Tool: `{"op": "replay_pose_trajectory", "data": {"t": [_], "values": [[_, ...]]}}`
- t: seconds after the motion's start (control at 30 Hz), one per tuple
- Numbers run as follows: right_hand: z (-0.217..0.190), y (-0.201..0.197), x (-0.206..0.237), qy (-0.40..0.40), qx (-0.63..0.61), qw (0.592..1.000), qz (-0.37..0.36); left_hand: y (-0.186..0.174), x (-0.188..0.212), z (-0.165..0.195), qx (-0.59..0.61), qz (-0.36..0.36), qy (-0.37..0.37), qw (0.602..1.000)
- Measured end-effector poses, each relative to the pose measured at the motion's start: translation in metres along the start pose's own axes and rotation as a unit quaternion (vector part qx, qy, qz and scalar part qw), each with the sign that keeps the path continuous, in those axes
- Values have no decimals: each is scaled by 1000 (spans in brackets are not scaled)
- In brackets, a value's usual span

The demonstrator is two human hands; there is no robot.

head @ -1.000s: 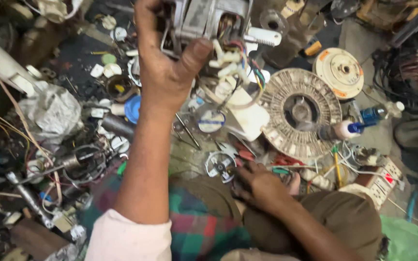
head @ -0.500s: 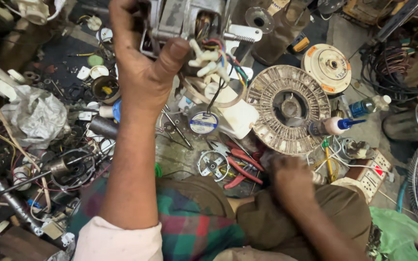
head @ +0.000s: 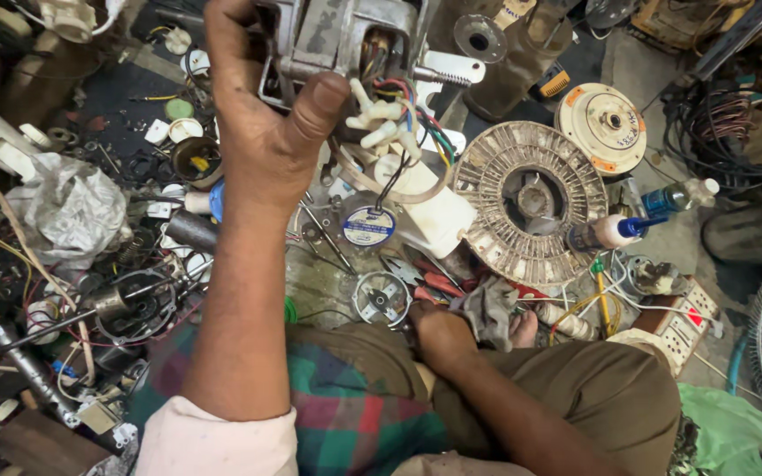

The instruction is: The person disassembles a small electric fan motor, removes the rotor, and reassembles the motor housing. They use a screwdriver to remove screws and pliers to handle components, then reattach the motor to the fan base.

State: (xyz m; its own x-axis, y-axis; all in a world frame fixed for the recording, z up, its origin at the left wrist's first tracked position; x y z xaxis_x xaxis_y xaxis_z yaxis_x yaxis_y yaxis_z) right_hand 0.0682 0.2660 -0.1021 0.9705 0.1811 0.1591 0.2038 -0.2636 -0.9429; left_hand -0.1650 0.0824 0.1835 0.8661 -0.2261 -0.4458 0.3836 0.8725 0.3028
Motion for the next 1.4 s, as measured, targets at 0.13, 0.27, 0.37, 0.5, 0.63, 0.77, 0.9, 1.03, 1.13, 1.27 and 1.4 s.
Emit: {"op": "replay_pose_trajectory", "data": {"t": [0.13, 0.27, 0.37, 0.5, 0.63, 0.77, 0.9, 1.03, 1.13, 1.27, 1.4], "values": [[-19, -28, 4, -2, 22, 1000, 2, -3, 1, -2, 16, 3, -12, 1000], [-7, -77, 25, 55, -54, 993, 86, -10, 3, 0, 8, 9, 1, 1000], [41, -128, 64, 195, -167, 942, 217, -13, 3, -3, 24, 11, -6, 1000], [93, -184, 104, 259, -491, 763, 330, -8, 0, -6, 31, 13, -13, 999], [77, -244, 92, 144, -627, 683, 347, 5, -3, -1, 28, -11, -5, 1000], [29, -292, 57, 22, -781, 554, 289, 14, 1, 3, 28, -35, -18, 999], [-3, -328, 39, 23, -594, 700, 395, 18, 2, 6, 18, -54, -14, 998], [-41, -361, 27, -23, -495, 760, 421, 19, 1, 7, -1, -48, -12, 999], [-67, -378, 14, -55, -398, 821, 405, 21, 2, 8, 1, -51, -8, 999], [-79, -386, 4, -30, -324, 860, 394, 20, 2, 8, -5, -44, -15, 999], [-94, -397, 0, -93, -180, 901, 385, 19, 2, 5, -5, -46, -22, 999]]}}
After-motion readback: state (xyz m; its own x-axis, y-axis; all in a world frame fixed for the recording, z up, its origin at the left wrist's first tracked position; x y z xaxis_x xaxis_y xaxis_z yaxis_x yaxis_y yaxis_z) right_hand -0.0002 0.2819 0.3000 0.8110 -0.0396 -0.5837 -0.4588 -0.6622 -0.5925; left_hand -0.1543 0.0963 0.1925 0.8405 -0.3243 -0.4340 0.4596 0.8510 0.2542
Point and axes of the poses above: each hand's wrist, its own x-axis away from the middle knuckle, its own y-axis out of the palm, z = x × y, the point moved 8 cm from there along -x, towards the middle knuckle, and after that the axes turned 11 degrees about -y, right-handed, at the moved point
